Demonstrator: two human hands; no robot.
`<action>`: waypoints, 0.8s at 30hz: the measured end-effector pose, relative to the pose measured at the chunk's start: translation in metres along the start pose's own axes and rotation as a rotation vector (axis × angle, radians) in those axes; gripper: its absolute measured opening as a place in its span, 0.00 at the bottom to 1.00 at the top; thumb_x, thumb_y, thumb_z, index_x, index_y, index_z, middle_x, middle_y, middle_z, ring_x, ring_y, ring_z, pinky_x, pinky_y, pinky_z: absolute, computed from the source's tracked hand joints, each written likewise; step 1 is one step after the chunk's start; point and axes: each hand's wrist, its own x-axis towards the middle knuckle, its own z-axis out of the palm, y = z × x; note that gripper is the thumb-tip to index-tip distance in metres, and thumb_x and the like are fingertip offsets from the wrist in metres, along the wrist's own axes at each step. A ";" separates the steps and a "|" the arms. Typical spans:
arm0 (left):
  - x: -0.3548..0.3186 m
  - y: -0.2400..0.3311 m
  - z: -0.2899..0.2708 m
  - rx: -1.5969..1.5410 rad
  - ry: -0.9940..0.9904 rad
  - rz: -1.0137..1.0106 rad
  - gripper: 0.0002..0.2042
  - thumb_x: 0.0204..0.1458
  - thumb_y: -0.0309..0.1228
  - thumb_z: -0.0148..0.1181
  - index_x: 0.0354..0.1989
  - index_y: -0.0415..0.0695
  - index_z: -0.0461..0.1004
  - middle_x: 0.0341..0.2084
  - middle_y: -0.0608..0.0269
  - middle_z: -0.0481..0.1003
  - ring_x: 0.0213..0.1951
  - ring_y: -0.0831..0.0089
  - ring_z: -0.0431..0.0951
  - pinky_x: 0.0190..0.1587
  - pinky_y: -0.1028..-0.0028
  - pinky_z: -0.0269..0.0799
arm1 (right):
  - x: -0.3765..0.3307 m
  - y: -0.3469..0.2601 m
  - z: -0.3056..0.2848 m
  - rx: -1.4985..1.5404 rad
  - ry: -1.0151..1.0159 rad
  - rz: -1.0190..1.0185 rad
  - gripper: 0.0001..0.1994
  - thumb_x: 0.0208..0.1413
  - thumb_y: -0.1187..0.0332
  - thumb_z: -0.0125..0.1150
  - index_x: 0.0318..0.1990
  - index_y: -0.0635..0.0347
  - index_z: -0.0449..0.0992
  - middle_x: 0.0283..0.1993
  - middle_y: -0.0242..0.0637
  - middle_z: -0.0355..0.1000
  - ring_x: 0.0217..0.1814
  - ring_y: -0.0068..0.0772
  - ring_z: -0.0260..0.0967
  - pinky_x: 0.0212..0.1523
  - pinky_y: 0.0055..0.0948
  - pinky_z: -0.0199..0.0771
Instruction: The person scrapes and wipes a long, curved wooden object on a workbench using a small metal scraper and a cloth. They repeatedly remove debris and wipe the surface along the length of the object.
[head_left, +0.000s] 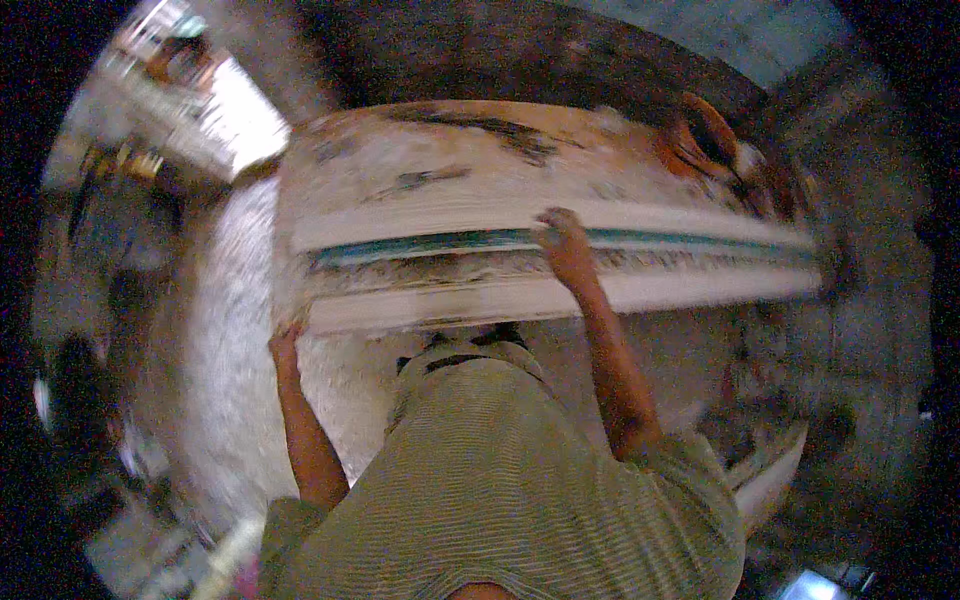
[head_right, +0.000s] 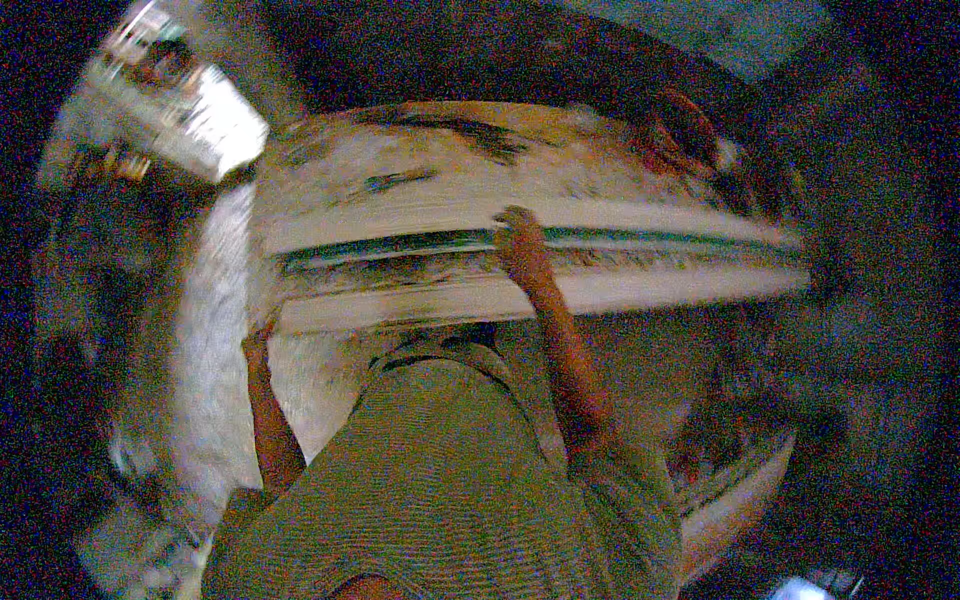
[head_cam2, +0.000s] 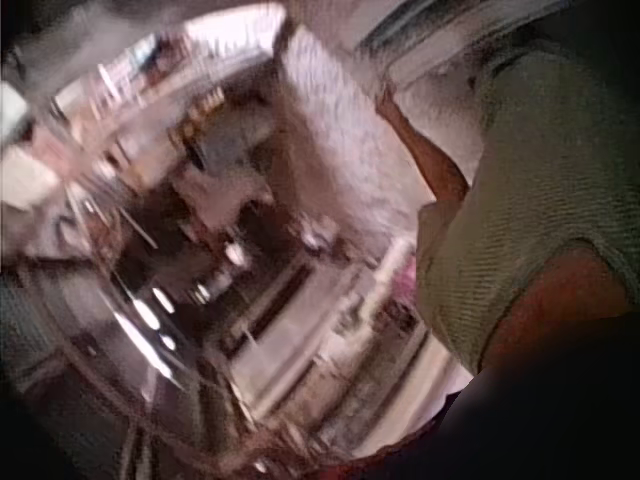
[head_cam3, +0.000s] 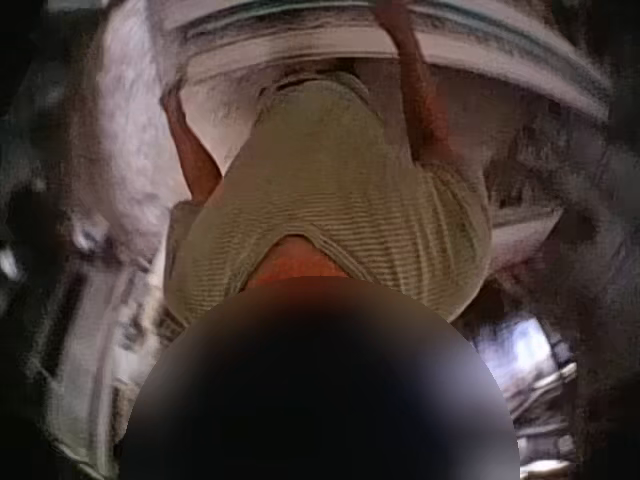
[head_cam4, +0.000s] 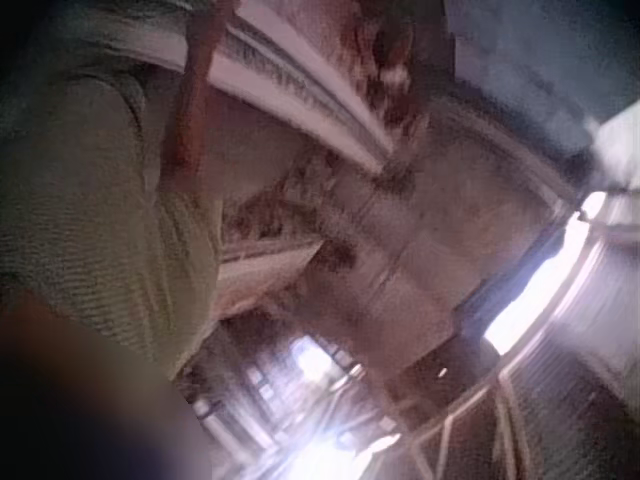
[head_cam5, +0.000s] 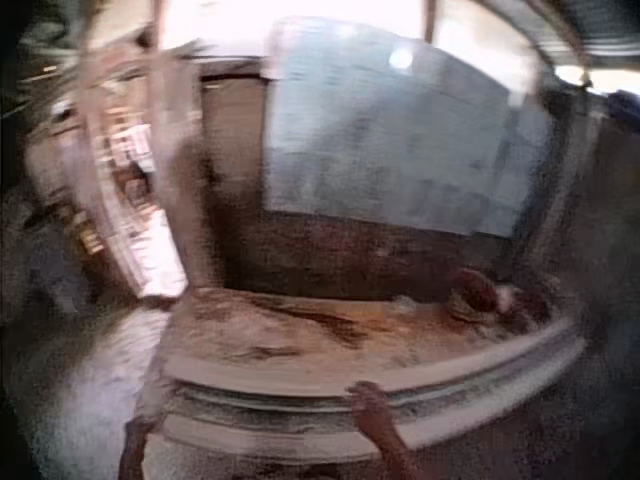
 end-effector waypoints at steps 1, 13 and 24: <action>0.005 0.003 0.004 -0.150 -0.058 0.009 0.25 0.58 0.40 0.66 0.58 0.35 0.75 0.37 0.61 0.83 0.33 0.73 0.78 0.39 0.71 0.72 | -0.003 0.001 -0.003 0.017 0.045 0.064 0.15 0.56 0.70 0.68 0.51 0.58 0.79 0.55 0.48 0.73 0.61 0.52 0.70 0.62 0.43 0.69; -0.007 -0.007 0.000 -0.150 -0.135 -0.130 0.20 0.58 0.35 0.67 0.57 0.42 0.77 0.52 0.66 0.79 0.55 0.73 0.75 0.53 0.68 0.68 | -0.122 0.035 -0.025 0.015 0.141 0.462 0.15 0.55 0.68 0.70 0.50 0.55 0.78 0.51 0.44 0.73 0.50 0.43 0.76 0.47 0.39 0.79; -0.004 -0.006 -0.020 -0.107 -0.317 0.063 0.22 0.62 0.39 0.62 0.61 0.41 0.73 0.51 0.61 0.80 0.51 0.65 0.80 0.50 0.61 0.73 | -0.144 0.060 -0.013 0.010 0.191 0.527 0.12 0.56 0.69 0.70 0.47 0.56 0.81 0.51 0.42 0.73 0.47 0.40 0.77 0.47 0.37 0.79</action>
